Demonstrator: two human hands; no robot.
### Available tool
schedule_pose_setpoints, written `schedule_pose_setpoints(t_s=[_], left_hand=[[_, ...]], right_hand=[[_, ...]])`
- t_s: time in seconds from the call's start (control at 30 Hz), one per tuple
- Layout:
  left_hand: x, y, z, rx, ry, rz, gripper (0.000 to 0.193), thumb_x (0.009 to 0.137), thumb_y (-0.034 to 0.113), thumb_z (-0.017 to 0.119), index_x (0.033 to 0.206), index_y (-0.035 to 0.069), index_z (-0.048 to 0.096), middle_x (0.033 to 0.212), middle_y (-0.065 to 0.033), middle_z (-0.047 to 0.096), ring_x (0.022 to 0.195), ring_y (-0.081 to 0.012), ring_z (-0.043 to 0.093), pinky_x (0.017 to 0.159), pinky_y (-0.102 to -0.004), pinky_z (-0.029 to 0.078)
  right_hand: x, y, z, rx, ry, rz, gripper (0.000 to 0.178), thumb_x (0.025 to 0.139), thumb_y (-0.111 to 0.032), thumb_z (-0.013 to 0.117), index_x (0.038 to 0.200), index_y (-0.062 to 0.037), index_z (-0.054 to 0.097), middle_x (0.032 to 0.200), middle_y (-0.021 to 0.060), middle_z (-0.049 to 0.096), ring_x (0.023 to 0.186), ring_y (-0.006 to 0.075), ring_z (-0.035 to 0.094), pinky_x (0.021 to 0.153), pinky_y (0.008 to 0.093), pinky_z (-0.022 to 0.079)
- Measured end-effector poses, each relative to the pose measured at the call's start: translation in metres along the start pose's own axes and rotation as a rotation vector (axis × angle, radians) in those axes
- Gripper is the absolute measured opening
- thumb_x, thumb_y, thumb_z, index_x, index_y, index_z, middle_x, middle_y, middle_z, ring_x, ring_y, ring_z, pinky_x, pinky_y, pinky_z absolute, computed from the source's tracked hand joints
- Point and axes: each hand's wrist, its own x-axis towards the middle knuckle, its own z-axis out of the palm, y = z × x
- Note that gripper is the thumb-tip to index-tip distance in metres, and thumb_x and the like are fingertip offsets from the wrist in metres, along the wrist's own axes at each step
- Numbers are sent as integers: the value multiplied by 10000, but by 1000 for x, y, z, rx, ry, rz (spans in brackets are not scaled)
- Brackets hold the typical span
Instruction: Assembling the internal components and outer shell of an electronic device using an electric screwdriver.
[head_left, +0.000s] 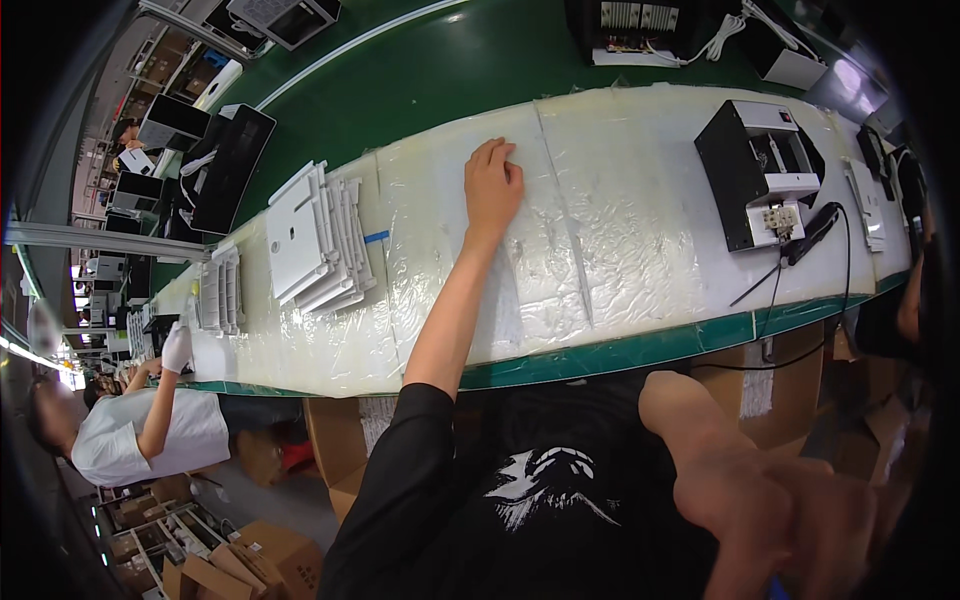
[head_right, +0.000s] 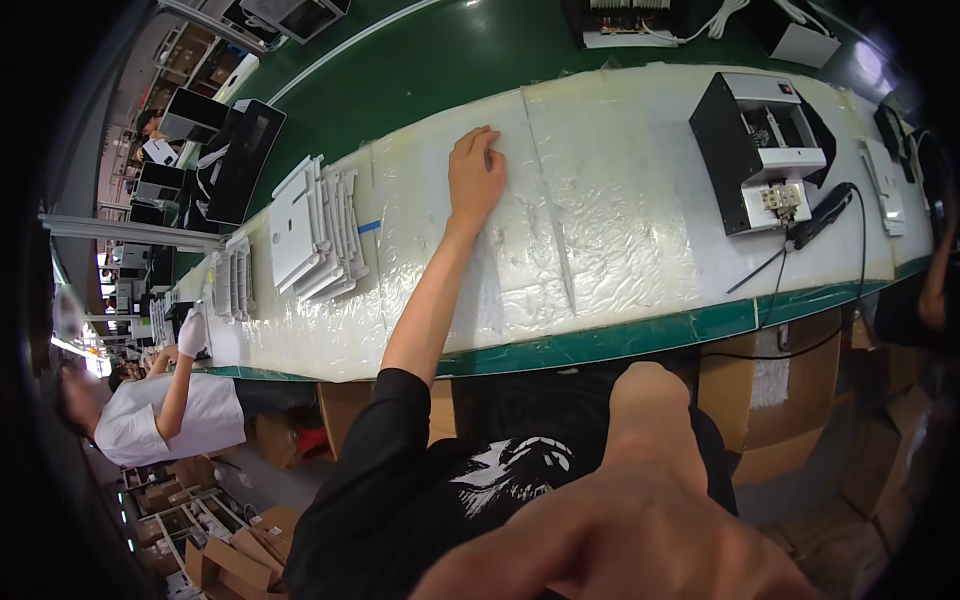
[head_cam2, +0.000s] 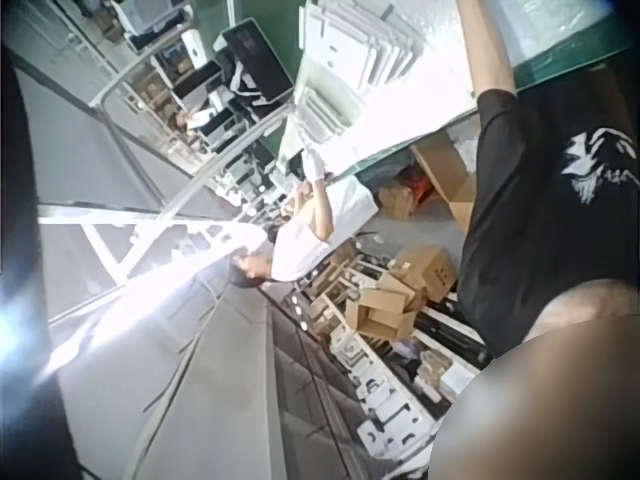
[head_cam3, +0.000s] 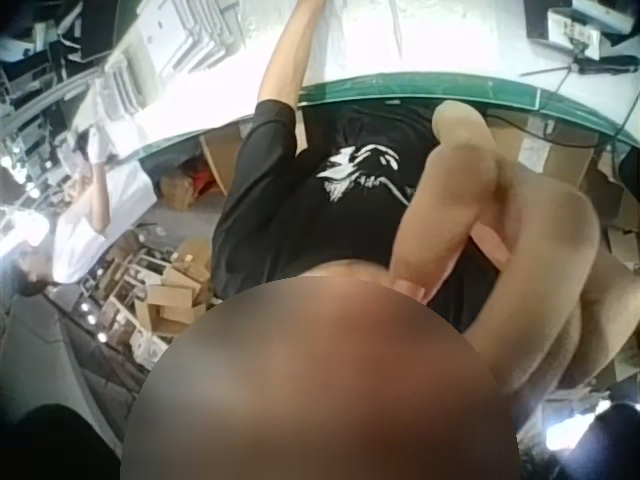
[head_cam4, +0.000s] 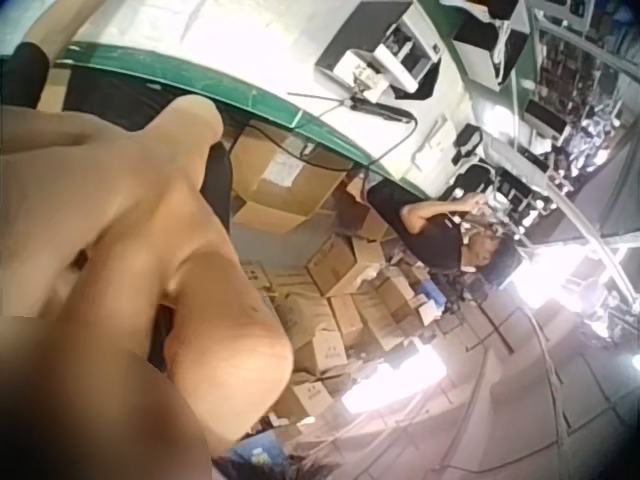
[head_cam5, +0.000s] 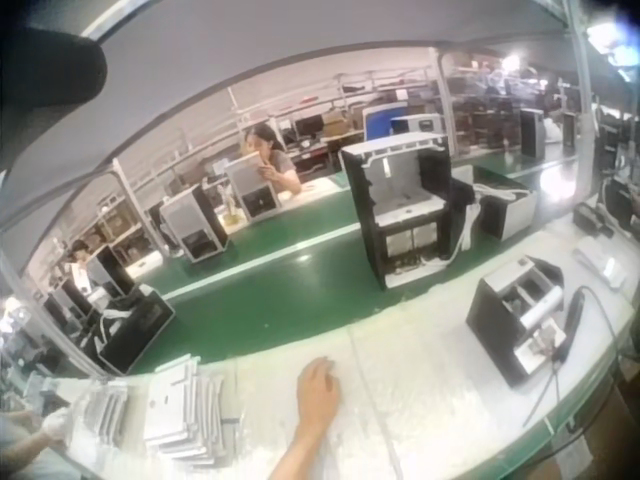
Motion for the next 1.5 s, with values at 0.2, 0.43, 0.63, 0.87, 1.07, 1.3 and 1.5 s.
schedule_pose_setpoints(t_s=[0.2,0.43,0.63,0.87,1.07,1.3,1.5], left_hand=[[0,12,17,-45,-23,-5,263,794,45,553,1035,36,657,1186,-128,621,1080,-317,565,929,-383,449],[2,10,8,-28,-7,-1,261,791,43,559,1034,32,655,1184,-129,622,1082,-319,565,934,-387,447],[4,9,5,-35,21,-2,263,789,43,561,1034,30,655,1170,-139,629,1085,-326,568,945,-392,443],[4,13,6,-36,6,0,266,781,35,566,1031,29,657,1166,-132,634,1077,-322,577,937,-390,445],[3,12,6,-26,2,6,269,782,32,563,1035,30,654,1170,-130,632,1080,-313,577,932,-386,447],[3,10,7,-14,-13,14,275,785,29,558,1044,29,650,1179,-130,628,1083,-315,576,935,-388,447],[2,11,8,-27,-16,4,273,788,24,558,1044,29,651,1181,-132,627,1089,-318,574,940,-389,445]], right_hand=[[-16,-54,-32,-98,-33,79,90,832,-127,534,851,-63,473,684,204,559,650,273,546,573,365,466],[-1,-51,-52,-145,-122,186,97,809,-76,583,827,-61,488,646,140,545,580,212,525,515,311,449],[9,31,-137,-1044,122,-12,281,766,76,611,1005,-48,530,818,24,536,760,120,522,699,248,455],[-30,71,-252,-1412,275,401,180,756,53,627,919,-10,586,847,23,606,747,97,554,716,234,467],[-33,71,-253,-1337,288,437,175,765,60,612,926,-4,592,844,28,618,747,98,561,713,238,471],[-34,71,-254,-1302,327,450,136,800,40,626,925,-6,600,856,36,631,761,92,574,705,234,472],[-33,72,-248,-1411,303,441,125,798,33,633,910,-14,602,839,34,626,695,89,564,642,246,467]])
